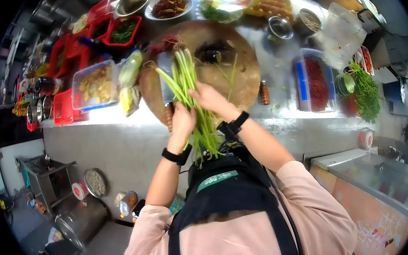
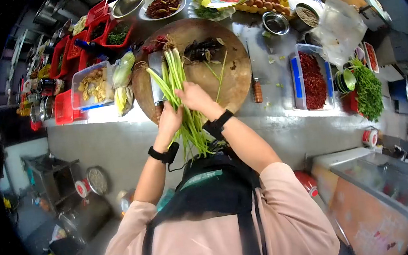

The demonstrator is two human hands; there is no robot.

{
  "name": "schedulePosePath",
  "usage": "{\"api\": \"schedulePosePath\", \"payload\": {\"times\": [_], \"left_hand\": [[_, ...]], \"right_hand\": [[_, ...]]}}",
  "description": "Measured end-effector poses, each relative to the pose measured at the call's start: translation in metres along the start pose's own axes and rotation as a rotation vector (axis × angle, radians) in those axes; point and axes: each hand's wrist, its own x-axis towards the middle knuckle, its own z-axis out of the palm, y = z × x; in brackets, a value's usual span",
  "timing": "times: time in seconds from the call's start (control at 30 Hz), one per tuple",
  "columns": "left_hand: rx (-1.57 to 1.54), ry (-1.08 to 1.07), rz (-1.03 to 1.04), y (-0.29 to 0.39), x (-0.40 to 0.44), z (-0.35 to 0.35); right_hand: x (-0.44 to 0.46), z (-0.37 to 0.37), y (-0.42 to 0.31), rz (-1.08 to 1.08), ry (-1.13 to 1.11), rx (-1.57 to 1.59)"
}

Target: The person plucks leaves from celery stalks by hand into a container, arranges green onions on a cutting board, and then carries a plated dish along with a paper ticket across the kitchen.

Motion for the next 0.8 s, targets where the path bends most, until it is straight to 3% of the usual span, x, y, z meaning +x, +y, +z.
{"api": "schedulePosePath", "payload": {"times": [0.03,0.1,0.17,0.2,0.27,0.43,0.5,0.57,0.67,0.7,0.8], "left_hand": [[0.005,-0.011,0.006,-0.002,0.001,-0.003],[0.028,-0.005,0.042,-0.017,0.005,-0.004],[0.137,-0.017,0.070,-0.020,0.006,-0.009],[0.215,-0.038,0.057,-0.020,0.003,-0.016],[0.263,-0.038,0.090,-0.011,-0.003,-0.034],[0.417,-0.028,0.318,0.030,0.016,-0.050],[0.434,-0.179,0.745,0.039,0.039,-0.035],[0.540,-0.238,0.756,0.050,0.058,-0.016],[0.778,-0.310,0.700,0.060,0.079,-0.005],[0.902,-0.310,0.627,0.062,0.082,-0.003],[0.869,-0.137,0.664,0.052,0.083,0.014]], "right_hand": [[0.002,-0.014,0.003,0.021,-0.035,0.036],[0.012,-0.046,0.021,0.258,0.225,-0.098],[0.025,-0.074,0.041,0.418,0.327,-0.435],[0.029,-0.074,0.046,0.418,0.326,-0.433],[0.035,-0.069,0.055,0.615,0.283,-0.600],[0.032,-0.080,0.068,0.591,0.315,-0.542],[0.022,-0.087,0.073,0.563,0.412,-0.501],[0.007,-0.098,0.060,0.587,0.469,-0.496],[-0.009,-0.096,0.054,0.175,0.421,-0.147],[-0.004,-0.089,0.045,0.131,0.325,-0.099],[0.018,-0.059,0.037,0.010,0.070,-0.001]]}}
